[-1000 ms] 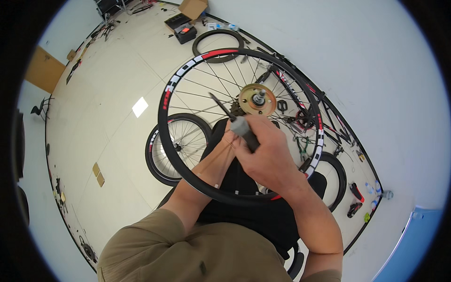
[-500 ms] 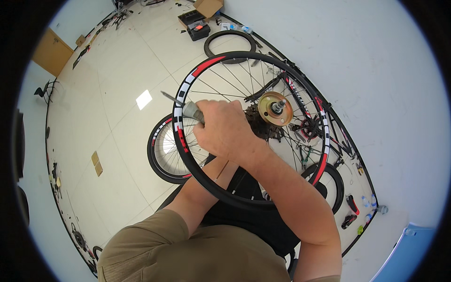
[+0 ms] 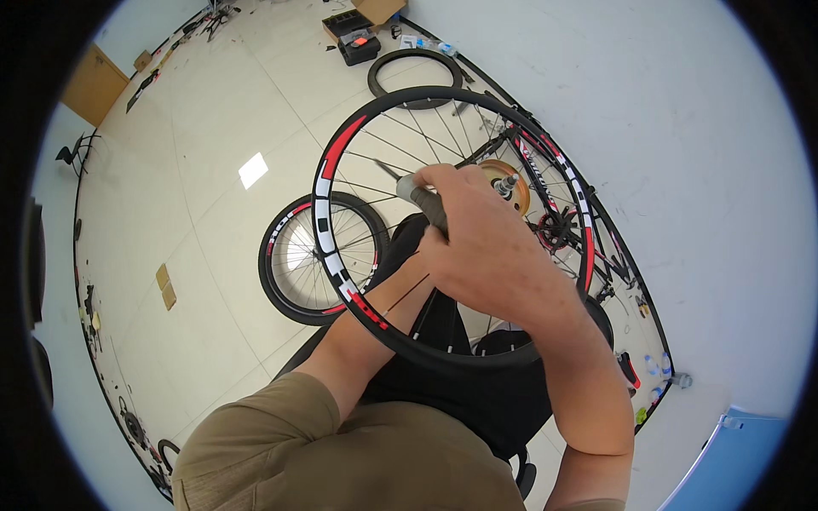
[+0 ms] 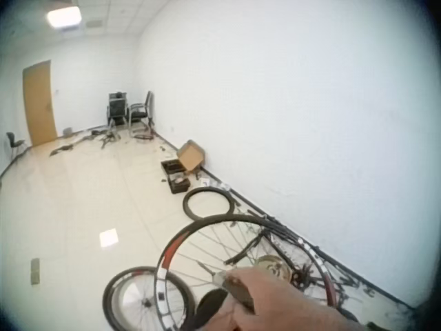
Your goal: The person sits on the floor and uses a spoke wrench to tighten the spokes of a bicycle wheel held in their lap. They rotate the wheel to access different spokes and continue adjusting them throughout the clip.
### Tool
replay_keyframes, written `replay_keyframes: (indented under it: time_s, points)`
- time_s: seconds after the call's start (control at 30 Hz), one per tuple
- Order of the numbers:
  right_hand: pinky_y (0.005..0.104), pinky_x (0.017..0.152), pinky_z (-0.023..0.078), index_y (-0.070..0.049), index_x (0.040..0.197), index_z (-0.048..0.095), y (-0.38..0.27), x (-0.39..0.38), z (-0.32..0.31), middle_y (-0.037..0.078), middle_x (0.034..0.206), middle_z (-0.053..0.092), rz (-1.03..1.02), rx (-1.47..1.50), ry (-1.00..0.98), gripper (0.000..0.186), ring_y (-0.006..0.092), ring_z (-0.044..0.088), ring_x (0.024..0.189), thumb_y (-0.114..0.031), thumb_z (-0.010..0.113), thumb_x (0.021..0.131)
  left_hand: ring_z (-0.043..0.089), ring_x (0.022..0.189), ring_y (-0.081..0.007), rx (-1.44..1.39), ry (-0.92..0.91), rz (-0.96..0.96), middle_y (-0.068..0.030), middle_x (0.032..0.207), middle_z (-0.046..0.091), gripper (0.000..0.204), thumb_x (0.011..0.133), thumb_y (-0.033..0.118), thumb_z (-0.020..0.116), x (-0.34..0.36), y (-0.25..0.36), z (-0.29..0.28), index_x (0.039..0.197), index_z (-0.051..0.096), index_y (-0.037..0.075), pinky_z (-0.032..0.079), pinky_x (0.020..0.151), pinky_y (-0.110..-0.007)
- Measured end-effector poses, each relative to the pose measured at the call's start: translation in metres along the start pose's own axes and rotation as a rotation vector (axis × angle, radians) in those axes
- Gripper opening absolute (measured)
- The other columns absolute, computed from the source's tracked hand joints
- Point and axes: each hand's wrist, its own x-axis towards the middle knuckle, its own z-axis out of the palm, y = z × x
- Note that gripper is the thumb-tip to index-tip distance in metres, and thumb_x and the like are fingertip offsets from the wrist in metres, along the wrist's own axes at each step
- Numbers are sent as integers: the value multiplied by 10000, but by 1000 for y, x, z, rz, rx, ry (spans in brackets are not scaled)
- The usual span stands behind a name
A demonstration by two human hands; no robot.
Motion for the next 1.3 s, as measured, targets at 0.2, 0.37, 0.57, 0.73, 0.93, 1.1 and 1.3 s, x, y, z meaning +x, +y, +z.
replay_keyframes:
  time_s: [0.2, 0.37, 0.57, 0.73, 0.93, 1.1, 1.3]
  points:
    - [302, 763, 498, 10, 1049, 639, -10, -1, -14, 143, 928, 668, 276, 393, -128, 276, 189, 633, 838, -77, 636, 787, 617, 1140, -248, 121, -57, 63, -134, 1283, 582, 416, 993, 312, 488, -6, -3, 4, 1328, 477, 66, 561, 927, -375]
    - [266, 701, 506, 0, 1035, 648, -11, -2, -1, 66, 909, 663, 217, 633, -121, 238, 121, 619, 782, -97, 664, 819, 615, 1141, -255, 115, -55, 62, -133, 1272, 591, 415, 988, 317, 493, -12, -2, 17, 1315, 492, 61, 548, 943, -391]
    - [228, 590, 498, 23, 1018, 608, -25, 1, 7, 40, 796, 619, 291, 938, -77, 222, 58, 590, 654, -156, 657, 896, 613, 1141, -263, 116, -46, 65, -133, 1258, 603, 414, 983, 322, 499, -20, 0, 23, 1299, 510, 54, 531, 963, -410]
    - [222, 553, 477, 13, 963, 597, -21, -9, 6, 39, 738, 623, 354, 850, -152, 198, 66, 588, 608, -168, 652, 905, 611, 1141, -269, 102, -31, 48, -132, 1246, 613, 414, 978, 326, 504, -17, -5, 25, 1285, 525, 49, 518, 979, -426]
    - [214, 479, 428, -9, 911, 587, -26, -30, -25, 29, 659, 612, 536, 567, -325, 184, 64, 559, 513, -179, 654, 899, 609, 1142, -277, -2, 85, 59, -131, 1233, 624, 415, 973, 331, 510, -4, -11, 0, 1269, 543, 42, 501, 999, -444]
    - [247, 444, 464, 27, 914, 557, 20, -53, -51, 58, 655, 609, 722, 284, -404, 248, 107, 599, 499, -205, 641, 885, 685, 975, -243, -298, 33, -70, -121, 1139, 668, 395, 985, 346, 451, 27, -21, -85, 1197, 585, 40, 615, 748, -351]
    - [278, 430, 433, 18, 866, 548, 119, -41, -92, 59, 620, 582, 854, -14, -45, 245, 127, 529, 459, -219, 609, 884, 689, 980, -201, -211, 77, -78, -73, 1140, 672, 388, 988, 372, 482, 24, -23, -73, 1202, 580, 63, 618, 721, -281]
